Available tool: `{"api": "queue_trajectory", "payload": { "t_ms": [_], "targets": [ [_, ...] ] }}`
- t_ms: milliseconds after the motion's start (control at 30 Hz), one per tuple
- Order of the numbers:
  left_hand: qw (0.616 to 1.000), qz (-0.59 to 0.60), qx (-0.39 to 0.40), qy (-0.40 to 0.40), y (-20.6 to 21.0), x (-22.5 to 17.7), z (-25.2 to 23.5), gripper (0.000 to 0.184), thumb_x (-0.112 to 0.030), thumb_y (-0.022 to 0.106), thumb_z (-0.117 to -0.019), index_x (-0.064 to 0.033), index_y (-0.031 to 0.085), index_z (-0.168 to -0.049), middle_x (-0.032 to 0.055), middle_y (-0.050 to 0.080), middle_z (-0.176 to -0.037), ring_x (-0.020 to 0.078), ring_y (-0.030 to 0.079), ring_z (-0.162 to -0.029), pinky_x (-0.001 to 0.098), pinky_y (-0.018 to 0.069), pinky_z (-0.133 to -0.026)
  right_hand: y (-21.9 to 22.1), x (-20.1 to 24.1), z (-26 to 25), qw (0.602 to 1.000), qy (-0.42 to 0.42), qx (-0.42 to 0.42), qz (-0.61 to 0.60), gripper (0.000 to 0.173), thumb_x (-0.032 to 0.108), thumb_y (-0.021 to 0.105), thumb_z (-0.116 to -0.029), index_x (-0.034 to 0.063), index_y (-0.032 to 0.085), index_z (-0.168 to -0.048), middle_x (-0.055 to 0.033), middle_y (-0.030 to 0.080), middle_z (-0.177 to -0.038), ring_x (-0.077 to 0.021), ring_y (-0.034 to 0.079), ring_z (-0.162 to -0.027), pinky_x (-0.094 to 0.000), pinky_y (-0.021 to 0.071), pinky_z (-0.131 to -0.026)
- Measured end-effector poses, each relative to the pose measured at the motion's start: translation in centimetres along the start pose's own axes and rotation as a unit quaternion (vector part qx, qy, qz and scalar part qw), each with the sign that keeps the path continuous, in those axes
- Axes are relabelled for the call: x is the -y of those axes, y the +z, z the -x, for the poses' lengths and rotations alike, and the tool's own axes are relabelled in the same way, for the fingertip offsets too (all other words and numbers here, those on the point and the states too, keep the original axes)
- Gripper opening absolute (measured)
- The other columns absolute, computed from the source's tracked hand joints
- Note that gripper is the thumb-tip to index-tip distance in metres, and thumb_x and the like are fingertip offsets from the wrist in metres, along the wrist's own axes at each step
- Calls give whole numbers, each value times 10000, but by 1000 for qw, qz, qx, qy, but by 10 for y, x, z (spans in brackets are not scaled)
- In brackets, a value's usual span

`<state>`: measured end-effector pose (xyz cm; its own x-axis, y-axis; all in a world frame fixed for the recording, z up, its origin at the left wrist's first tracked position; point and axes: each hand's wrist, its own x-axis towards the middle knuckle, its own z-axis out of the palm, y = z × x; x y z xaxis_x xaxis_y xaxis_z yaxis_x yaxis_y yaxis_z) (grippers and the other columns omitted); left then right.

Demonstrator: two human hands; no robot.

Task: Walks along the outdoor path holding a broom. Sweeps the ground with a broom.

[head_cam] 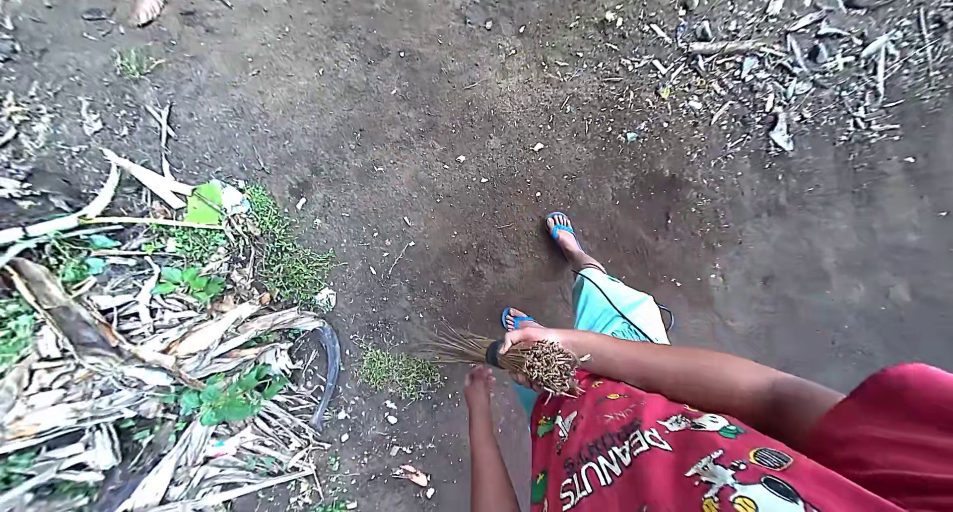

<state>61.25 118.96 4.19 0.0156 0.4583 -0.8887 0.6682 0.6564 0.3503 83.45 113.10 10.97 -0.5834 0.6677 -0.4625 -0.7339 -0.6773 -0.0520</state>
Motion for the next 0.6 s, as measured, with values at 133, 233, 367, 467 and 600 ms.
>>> {"api": "queue_trajectory", "payload": {
  "t_ms": [133,233,367,467,600],
  "targets": [
    [999,-42,-22,-21,25,-43,-3,405,-228,367,-1123,38,526,-1384,254,642,-1220,330,636,-991,516,508,-804,-41,52,47,997,-16,-25,-77,297,312,332,-1081,143,540,-954,-29,607,-737,-127,629,-626,-297,562,-563],
    [998,-41,-25,-37,65,-88,9,428,-231,334,-1126,34,490,-1425,260,619,-1284,342,630,-1036,519,507,-827,-84,117,146,986,-115,-86,-86,413,398,300,-1046,165,568,-836,13,582,-651,-80,590,-532,-217,492,-461],
    [986,-137,85,-31,132,-146,13,398,-203,358,-1123,31,506,-1408,241,649,-1231,310,647,-995,480,518,-801,-145,213,292,926,-226,-292,-79,454,442,262,-1050,150,576,-899,21,582,-655,-74,580,-512,-218,492,-446],
    [969,-199,142,31,171,-197,9,379,-161,365,-1113,40,514,-1399,235,650,-1211,294,649,-965,459,528,-780,-166,267,335,800,-190,-565,62,301,374,494,-1025,101,612,-1074,-36,629,-814,-131,622,-660,-326,539,-584],
    [983,-99,111,110,204,-245,8,392,-138,320,-1105,49,516,-1387,204,668,-1170,215,663,-859,350,529,-664,-169,299,330,676,-103,-708,178,862,466,756,-838,-62,380,-1407,-298,613,-1153,-441,645,-1044,-647,510,-862]
  ]
}}
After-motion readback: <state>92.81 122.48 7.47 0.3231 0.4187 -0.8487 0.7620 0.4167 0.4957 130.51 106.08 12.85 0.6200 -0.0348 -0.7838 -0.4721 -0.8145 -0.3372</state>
